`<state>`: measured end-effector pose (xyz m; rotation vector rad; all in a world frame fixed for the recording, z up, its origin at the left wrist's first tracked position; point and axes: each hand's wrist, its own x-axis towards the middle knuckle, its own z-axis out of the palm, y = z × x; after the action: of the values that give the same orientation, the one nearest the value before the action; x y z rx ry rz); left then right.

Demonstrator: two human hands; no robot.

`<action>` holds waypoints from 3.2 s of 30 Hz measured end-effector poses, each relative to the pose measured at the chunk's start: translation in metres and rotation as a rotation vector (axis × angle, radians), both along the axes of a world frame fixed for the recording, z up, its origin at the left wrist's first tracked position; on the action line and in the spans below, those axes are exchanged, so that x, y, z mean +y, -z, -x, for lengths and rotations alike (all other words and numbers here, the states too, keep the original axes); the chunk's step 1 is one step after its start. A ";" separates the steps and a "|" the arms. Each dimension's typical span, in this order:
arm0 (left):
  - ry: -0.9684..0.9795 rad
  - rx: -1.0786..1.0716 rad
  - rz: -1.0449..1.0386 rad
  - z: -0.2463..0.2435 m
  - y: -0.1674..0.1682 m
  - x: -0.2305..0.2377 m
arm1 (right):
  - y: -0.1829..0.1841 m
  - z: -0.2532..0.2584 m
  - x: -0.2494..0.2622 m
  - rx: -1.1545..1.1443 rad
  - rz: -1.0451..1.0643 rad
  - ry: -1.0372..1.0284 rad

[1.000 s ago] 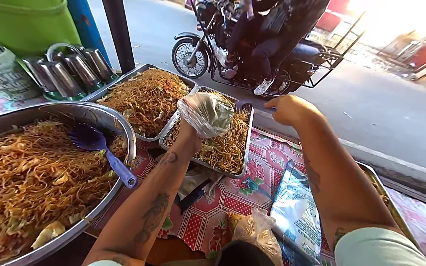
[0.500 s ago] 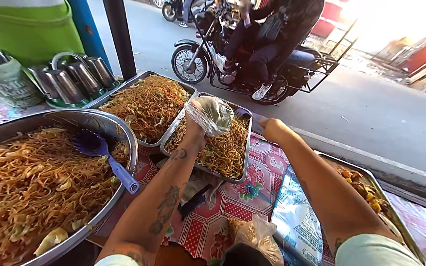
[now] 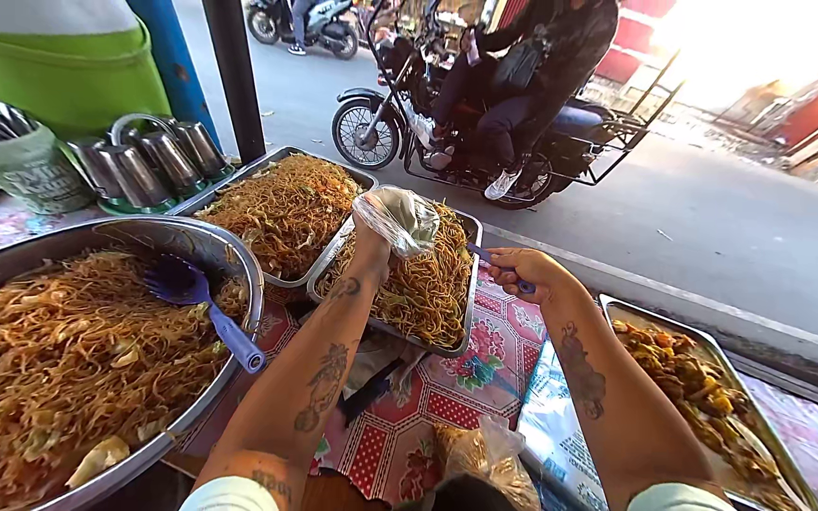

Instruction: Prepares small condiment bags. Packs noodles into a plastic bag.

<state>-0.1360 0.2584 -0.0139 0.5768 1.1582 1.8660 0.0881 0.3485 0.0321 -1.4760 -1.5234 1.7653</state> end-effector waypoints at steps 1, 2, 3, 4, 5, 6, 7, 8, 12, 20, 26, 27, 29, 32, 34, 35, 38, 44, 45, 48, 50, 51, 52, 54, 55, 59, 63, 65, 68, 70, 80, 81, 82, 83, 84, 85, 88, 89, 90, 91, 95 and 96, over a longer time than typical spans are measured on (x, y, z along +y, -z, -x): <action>-0.006 0.013 -0.002 0.000 -0.001 0.000 | -0.002 -0.001 -0.002 0.019 -0.006 0.011; 0.002 0.031 -0.006 0.000 -0.002 -0.001 | -0.004 -0.002 -0.003 0.032 -0.016 0.012; -0.004 0.049 0.000 0.001 -0.003 -0.001 | -0.005 -0.003 -0.004 0.040 -0.026 0.002; -0.017 0.071 0.011 0.001 -0.003 0.000 | -0.008 -0.004 -0.005 0.045 -0.038 -0.015; -0.022 0.097 0.021 0.003 -0.002 0.002 | -0.011 -0.004 -0.006 0.053 -0.051 -0.028; -0.029 0.121 0.041 0.005 -0.001 0.004 | -0.015 -0.004 -0.009 0.064 -0.062 -0.036; -0.041 0.129 0.058 0.005 -0.001 0.006 | -0.019 -0.004 -0.012 0.081 -0.074 -0.042; -0.054 0.118 0.066 0.006 -0.002 0.008 | -0.024 -0.004 -0.015 0.094 -0.084 -0.055; -0.054 0.110 0.060 0.005 -0.005 0.012 | -0.050 0.000 -0.032 0.081 -0.149 -0.089; 0.043 0.023 0.039 0.009 -0.004 0.041 | -0.074 0.002 -0.060 -0.016 -0.342 -0.229; 0.164 -0.084 0.000 0.009 -0.013 0.050 | -0.059 0.019 -0.082 -0.681 -0.831 -0.336; 0.161 -0.083 0.002 0.008 -0.013 0.048 | -0.061 0.016 -0.081 -0.711 -0.883 -0.326; 0.141 -0.085 0.023 0.007 -0.013 0.044 | -0.066 0.006 -0.070 -0.688 -0.995 -0.269; 0.090 -0.062 0.065 0.006 -0.019 0.032 | -0.071 -0.007 -0.044 -0.704 -1.011 -0.205; 0.064 -0.061 0.077 0.010 -0.020 0.033 | -0.061 -0.009 -0.027 -0.770 -0.955 -0.288; 0.069 -0.052 0.075 0.012 -0.019 0.034 | -0.052 -0.005 -0.020 -0.836 -0.899 -0.357; 0.063 -0.072 0.085 0.012 -0.023 0.037 | -0.009 0.016 0.004 -1.027 -0.732 -0.505; 0.066 -0.067 0.076 0.014 -0.029 0.035 | -0.018 0.020 0.018 -1.047 -0.822 -0.354; 0.066 -0.062 0.072 0.013 -0.030 0.033 | -0.020 0.021 0.019 -1.035 -0.850 -0.334; 0.054 -0.063 0.056 0.010 -0.029 0.032 | -0.009 0.035 0.019 -1.085 -0.848 -0.334; 0.052 -0.069 0.051 0.009 -0.030 0.031 | 0.005 0.032 0.028 -1.130 -0.819 -0.386; 0.056 -0.068 0.050 0.010 -0.030 0.030 | 0.005 0.026 0.033 -1.147 -0.819 -0.410; 0.063 -0.072 0.054 0.010 -0.032 0.028 | 0.000 0.019 0.037 -1.151 -0.839 -0.433; 0.082 -0.098 0.063 0.011 -0.031 0.028 | -0.009 0.002 0.044 -1.083 -0.889 -0.413; 0.084 -0.103 0.062 0.012 -0.029 0.029 | -0.008 -0.005 0.048 -1.051 -0.892 -0.378; 0.108 -0.117 0.073 0.010 -0.025 0.032 | 0.017 0.000 0.040 -0.958 -0.668 -0.298; 0.079 -0.126 0.085 0.006 -0.029 0.030 | 0.028 0.013 0.023 -0.444 -0.313 -0.138; 0.077 -0.121 0.094 0.004 -0.030 0.030 | 0.027 0.009 0.024 -0.184 -0.156 -0.049; 0.055 -0.093 0.093 0.004 -0.029 0.028 | 0.023 -0.002 0.025 0.003 -0.059 0.009; 0.041 -0.079 0.080 0.006 -0.024 0.030 | 0.019 -0.005 0.021 0.056 -0.033 0.038; -0.010 0.043 0.097 0.006 -0.019 0.025 | -0.021 -0.008 0.003 0.136 -0.074 0.056; -0.017 0.053 0.102 0.006 -0.018 0.026 | -0.026 -0.009 0.001 0.140 -0.083 0.042; -0.018 0.053 0.100 0.007 -0.016 0.027 | -0.030 -0.010 0.000 0.147 -0.092 0.032; -0.017 0.047 0.102 0.008 -0.015 0.029 | -0.034 -0.011 0.000 0.155 -0.102 0.014; -0.017 0.036 0.100 0.008 -0.013 0.031 | -0.039 -0.012 -0.002 0.157 -0.117 -0.008; -0.011 0.015 0.089 0.010 -0.009 0.034 | -0.045 -0.012 -0.005 0.160 -0.133 -0.023; 0.001 0.003 0.080 0.013 0.000 0.045 | -0.065 -0.010 -0.015 0.183 -0.179 -0.064; 0.004 0.008 0.080 0.014 0.002 0.049 | -0.072 -0.008 -0.020 0.182 -0.197 -0.073; 0.009 0.019 0.079 0.014 0.003 0.051 | -0.078 -0.006 -0.025 0.171 -0.214 -0.081; 0.018 0.024 0.077 0.014 0.003 0.052 | -0.084 -0.004 -0.030 0.166 -0.228 -0.088; 0.069 -0.014 0.045 0.010 -0.008 0.048 | -0.092 0.004 -0.048 0.115 -0.283 -0.182; 0.085 -0.035 0.033 0.010 -0.009 0.050 | -0.090 0.006 -0.050 0.090 -0.298 -0.213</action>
<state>-0.1464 0.3081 -0.0051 0.5644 1.1222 1.7753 0.0823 0.2989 0.1222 -1.1111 -1.8582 1.6034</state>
